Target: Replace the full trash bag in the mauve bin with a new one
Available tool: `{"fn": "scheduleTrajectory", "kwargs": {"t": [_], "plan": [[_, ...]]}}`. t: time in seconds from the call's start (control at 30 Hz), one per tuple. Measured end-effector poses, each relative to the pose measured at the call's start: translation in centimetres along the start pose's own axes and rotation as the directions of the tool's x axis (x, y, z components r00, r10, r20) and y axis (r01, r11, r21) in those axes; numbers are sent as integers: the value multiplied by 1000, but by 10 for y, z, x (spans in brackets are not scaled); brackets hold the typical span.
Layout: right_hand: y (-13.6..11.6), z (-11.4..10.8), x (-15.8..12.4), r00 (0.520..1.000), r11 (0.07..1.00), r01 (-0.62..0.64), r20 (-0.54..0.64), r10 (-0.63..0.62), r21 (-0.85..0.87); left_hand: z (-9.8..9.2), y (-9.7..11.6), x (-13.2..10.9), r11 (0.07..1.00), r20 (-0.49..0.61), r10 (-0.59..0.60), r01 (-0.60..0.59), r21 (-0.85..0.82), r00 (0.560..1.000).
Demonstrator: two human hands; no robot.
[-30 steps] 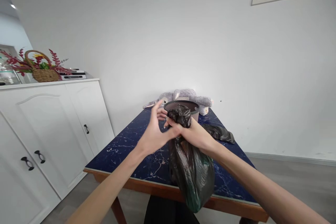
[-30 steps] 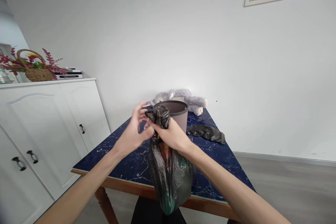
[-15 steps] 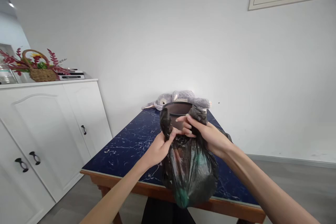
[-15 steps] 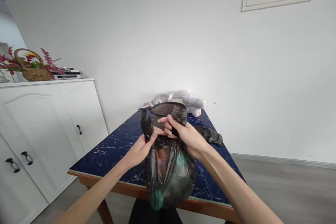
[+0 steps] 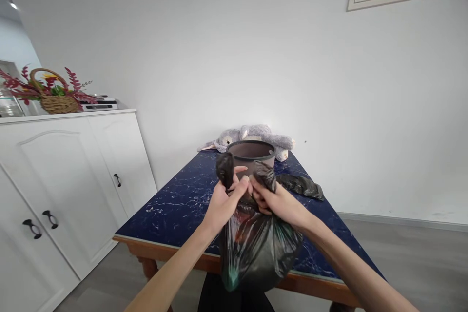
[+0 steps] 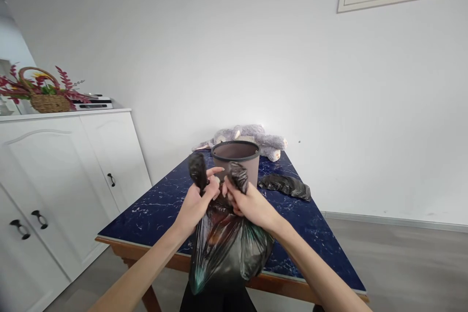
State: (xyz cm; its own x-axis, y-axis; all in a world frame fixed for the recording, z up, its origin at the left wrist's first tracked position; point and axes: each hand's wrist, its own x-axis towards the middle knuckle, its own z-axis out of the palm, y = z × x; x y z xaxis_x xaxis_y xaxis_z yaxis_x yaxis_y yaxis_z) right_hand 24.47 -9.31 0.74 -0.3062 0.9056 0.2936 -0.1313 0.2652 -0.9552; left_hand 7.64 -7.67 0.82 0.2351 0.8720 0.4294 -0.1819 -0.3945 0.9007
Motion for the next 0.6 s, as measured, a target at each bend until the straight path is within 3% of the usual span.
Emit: {"fn": "scheduleTrajectory", "kwargs": {"t": [0.1, 0.2, 0.27, 0.37, 0.47, 0.6], "plan": [[0, 4, -4, 996, 942, 86, 43, -76, -324, 2, 2, -3, 990, 67, -90, 82, 112, 994], [-4, 2, -7, 994, 927, 52, 109, -12, -370, 3, 3, -4, 971, -41, -175, 179, 161, 984], [-5, 0, -9, 982, 969, -3, 182, 49, -249, 3, 2, -4, 971, -147, -204, 220, 100, 968], [-6, -3, -11, 976, 998, -17, 216, 2, 68, 1, -1, -2, 976, -202, -217, 219, -15, 955], [-4, -2, -11, 989, 951, -14, 145, -33, 308, -1, -3, -2, 982, -158, -187, 188, -7, 970], [-2, 1, -6, 1000, 875, -19, -5, 25, 484, -3, 2, -4, 991, -12, -80, 81, 107, 997]]}}
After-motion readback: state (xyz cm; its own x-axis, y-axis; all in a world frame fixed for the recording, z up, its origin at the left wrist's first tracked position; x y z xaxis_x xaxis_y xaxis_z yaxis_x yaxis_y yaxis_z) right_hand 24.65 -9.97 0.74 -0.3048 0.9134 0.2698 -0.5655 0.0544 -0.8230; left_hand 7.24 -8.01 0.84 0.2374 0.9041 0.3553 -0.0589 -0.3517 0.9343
